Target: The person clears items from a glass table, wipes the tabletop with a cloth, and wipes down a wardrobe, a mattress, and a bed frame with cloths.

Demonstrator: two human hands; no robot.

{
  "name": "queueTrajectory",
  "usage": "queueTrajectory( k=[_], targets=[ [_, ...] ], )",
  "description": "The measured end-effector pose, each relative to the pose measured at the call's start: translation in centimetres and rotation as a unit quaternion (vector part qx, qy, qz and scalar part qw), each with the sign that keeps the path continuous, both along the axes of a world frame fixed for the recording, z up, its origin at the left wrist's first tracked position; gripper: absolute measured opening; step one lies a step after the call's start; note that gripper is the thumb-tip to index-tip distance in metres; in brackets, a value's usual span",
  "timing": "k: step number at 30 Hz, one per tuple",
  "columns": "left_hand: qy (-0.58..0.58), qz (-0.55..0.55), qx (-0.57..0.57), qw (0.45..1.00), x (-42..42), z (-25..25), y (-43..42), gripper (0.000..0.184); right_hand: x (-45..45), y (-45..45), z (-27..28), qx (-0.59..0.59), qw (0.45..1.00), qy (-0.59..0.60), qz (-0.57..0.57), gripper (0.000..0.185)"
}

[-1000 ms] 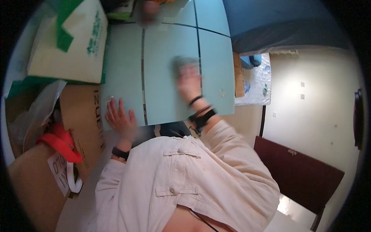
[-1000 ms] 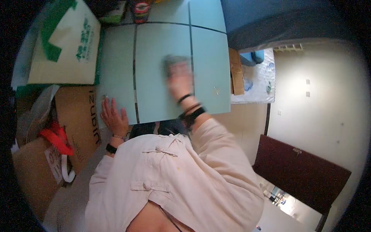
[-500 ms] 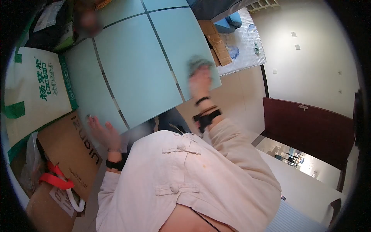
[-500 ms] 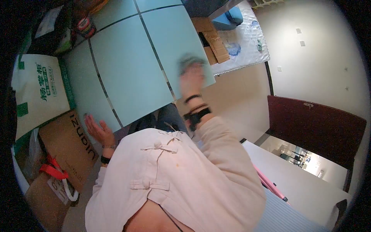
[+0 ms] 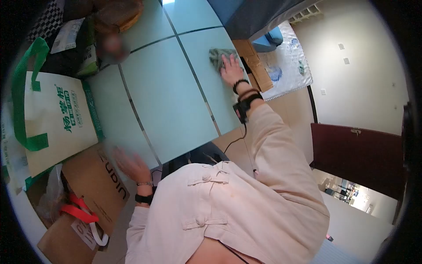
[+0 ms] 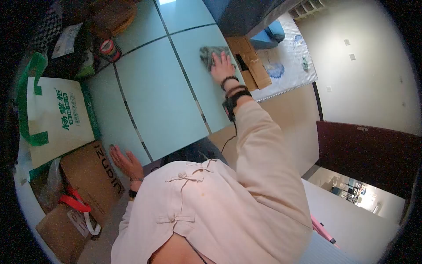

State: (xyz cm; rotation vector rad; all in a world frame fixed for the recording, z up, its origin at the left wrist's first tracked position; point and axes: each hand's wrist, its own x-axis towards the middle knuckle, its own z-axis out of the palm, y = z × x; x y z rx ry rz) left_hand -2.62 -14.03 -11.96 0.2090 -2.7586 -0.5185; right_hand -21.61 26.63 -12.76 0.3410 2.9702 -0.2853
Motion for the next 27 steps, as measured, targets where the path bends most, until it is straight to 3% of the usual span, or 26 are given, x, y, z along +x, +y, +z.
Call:
queueTrajectory(
  k=[1, 3, 7, 10, 13, 15, 17, 20, 21, 23, 27],
  targets=[
    [0.004, 0.004, -0.001, 1.000, 0.0, 0.0, -0.1, 0.046, -1.8, -1.1, 1.3, -0.009, 0.998, -0.020, -0.054, 0.056],
    [-0.032, 0.013, -0.022, 0.999, 0.1, -0.3, -0.1, 0.047, -6.0, -5.7, 2.7, 0.010, 0.996, -0.071, -0.056, 0.055],
    [-0.019, 0.025, -0.039, 0.999, 0.1, -1.2, -0.1, 0.048, -8.5, -15.9, 3.6, -0.017, 0.984, -0.056, 0.167, 0.053],
    [-0.034, 0.025, -0.061, 0.997, 0.7, -1.0, -0.2, 0.048, -9.5, -14.0, 3.0, -0.030, 0.962, -0.021, 0.269, 0.052],
    [-0.016, 0.020, -0.056, 0.998, 0.3, -0.5, 0.5, 0.047, -10.3, -6.1, 1.6, 0.031, 0.985, 0.007, 0.168, 0.050],
    [-0.047, 0.048, -0.036, 0.997, 0.2, -0.2, 0.6, 0.047, -8.0, -0.2, 0.7, 0.017, 0.992, 0.066, 0.106, 0.048],
    [-0.051, 0.042, -0.051, 0.997, 0.2, -0.4, 0.5, 0.048, -3.1, 3.8, 0.3, 0.004, 0.980, 0.129, 0.151, 0.049],
    [-0.052, 0.031, -0.068, 0.996, 0.1, -0.6, 0.3, 0.048, 8.6, 4.8, 1.4, -0.111, 0.978, 0.156, 0.081, 0.050],
    [-0.051, 0.025, -0.074, 0.996, -0.1, -0.6, 0.4, 0.048, 12.7, 4.8, 1.1, -0.072, 0.975, 0.188, 0.090, 0.051],
    [-0.041, 0.024, -0.073, 0.996, 0.0, -0.7, 0.3, 0.043, 19.4, 4.4, 1.9, -0.031, 0.983, 0.153, 0.100, 0.051],
    [-0.020, 0.009, -0.043, 0.999, 0.1, -1.4, -0.4, 0.043, 20.5, 4.1, 1.8, -0.032, 0.987, 0.117, 0.105, 0.052]
  ],
)
